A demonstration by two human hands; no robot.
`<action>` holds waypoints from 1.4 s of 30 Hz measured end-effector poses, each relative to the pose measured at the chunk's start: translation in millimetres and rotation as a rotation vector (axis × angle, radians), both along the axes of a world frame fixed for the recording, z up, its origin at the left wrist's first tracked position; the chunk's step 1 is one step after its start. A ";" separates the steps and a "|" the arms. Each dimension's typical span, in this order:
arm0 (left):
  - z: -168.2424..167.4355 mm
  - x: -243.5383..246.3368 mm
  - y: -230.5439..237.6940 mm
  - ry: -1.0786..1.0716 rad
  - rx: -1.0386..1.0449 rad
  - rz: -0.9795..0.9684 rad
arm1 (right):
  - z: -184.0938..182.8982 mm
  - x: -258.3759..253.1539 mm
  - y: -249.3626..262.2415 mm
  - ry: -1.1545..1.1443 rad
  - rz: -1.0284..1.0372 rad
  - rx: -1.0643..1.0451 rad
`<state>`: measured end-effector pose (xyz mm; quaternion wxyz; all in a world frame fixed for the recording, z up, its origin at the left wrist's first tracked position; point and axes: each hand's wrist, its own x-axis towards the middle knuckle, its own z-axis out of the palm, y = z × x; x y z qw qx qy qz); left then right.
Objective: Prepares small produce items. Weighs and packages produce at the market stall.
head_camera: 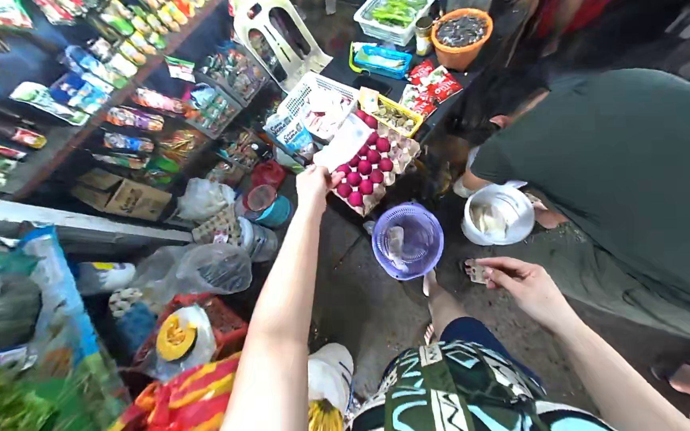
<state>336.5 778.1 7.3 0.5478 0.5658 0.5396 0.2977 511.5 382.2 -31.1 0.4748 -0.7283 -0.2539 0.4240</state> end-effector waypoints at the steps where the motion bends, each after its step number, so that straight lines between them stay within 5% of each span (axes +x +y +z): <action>1: -6.2 14.4 30.5 0.026 -0.007 0.030 | -7.9 13.6 21.7 0.018 0.059 -0.061; 6: -24.7 90.7 147.4 0.199 -0.180 0.090 | -39.1 75.9 137.8 -0.005 0.306 -0.258; 9: -69.9 117.5 211.6 0.355 -0.083 0.030 | -45.7 104.9 199.8 -0.098 0.367 -0.234; 13: -85.6 151.5 258.4 0.890 0.156 -0.238 | -44.8 147.2 271.9 -0.357 0.487 -0.235; 17: -106.6 171.6 303.1 1.010 0.413 -0.271 | -54.5 184.7 352.3 -0.562 0.466 -0.257; 22: -128.6 176.0 343.1 1.206 0.455 -0.474 | -99.5 205.3 437.4 -0.777 0.348 -0.189; 29: -131.7 165.2 354.8 1.205 0.381 -0.450 | -127.2 208.7 499.4 -0.979 0.550 -0.284; 34: -113.7 170.1 343.3 1.147 0.303 -0.452 | -132.5 207.3 494.6 -0.957 0.400 -0.224; 42: -25.2 162.3 250.5 0.742 0.751 -0.211 | -130.9 215.0 489.0 -0.887 0.328 -0.099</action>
